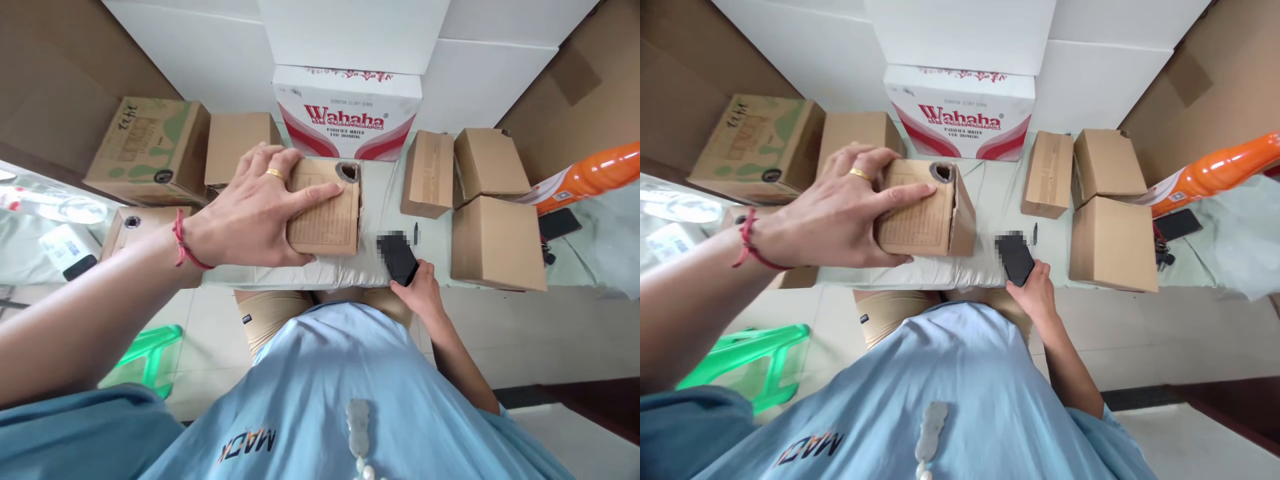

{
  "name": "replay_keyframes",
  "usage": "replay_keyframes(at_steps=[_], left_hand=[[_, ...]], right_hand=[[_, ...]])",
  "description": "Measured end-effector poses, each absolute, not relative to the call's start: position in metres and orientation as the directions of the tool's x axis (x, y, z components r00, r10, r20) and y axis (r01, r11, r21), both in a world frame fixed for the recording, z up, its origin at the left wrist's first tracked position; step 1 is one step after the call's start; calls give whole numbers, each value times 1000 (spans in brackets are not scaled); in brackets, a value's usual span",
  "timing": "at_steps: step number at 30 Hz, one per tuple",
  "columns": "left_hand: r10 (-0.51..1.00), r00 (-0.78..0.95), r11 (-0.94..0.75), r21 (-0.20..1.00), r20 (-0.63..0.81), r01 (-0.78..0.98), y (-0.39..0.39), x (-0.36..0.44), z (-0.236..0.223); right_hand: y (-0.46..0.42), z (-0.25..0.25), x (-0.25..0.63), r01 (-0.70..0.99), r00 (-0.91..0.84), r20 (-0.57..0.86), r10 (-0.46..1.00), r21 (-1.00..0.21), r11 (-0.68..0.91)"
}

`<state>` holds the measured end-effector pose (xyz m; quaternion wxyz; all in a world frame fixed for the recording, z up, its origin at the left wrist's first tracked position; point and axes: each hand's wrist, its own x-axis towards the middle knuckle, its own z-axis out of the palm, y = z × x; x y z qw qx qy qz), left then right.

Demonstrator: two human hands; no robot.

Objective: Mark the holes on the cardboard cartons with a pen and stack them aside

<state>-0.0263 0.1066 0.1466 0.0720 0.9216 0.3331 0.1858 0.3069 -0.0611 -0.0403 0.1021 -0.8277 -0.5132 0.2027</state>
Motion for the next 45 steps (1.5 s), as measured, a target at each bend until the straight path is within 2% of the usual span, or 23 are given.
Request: replay_keyframes(at_steps=[4,9,14,19,23,27,30,38,45], left_hand=[[680,572,-698,163,459,698,109,-7,133],[697,464,-645,196,546,739,108,29,107],[605,585,-734,93,539,673,101,41,82],[549,689,-809,93,473,581,102,40,76],[549,710,-816,98,441,570,109,40,75],[569,705,-803,100,424,588,112,41,72],[562,695,-807,110,449,581,111,43,71],[584,661,-799,190,471,571,113,44,69],[598,668,-793,203,443,574,111,43,70]], right_hand=[[-55,-43,306,796,383,-211,899,-418,-437],[-52,-43,305,662,413,-112,904,-645,-382],[-43,-18,311,488,465,-42,884,-821,-296],[-28,24,304,392,440,145,886,-919,-45],[-11,51,280,476,393,314,864,-873,101],[10,59,252,631,356,510,784,-749,201],[23,61,234,704,332,597,731,-672,229],[30,69,208,745,293,638,712,-619,248],[25,69,206,728,279,605,746,-640,246]])
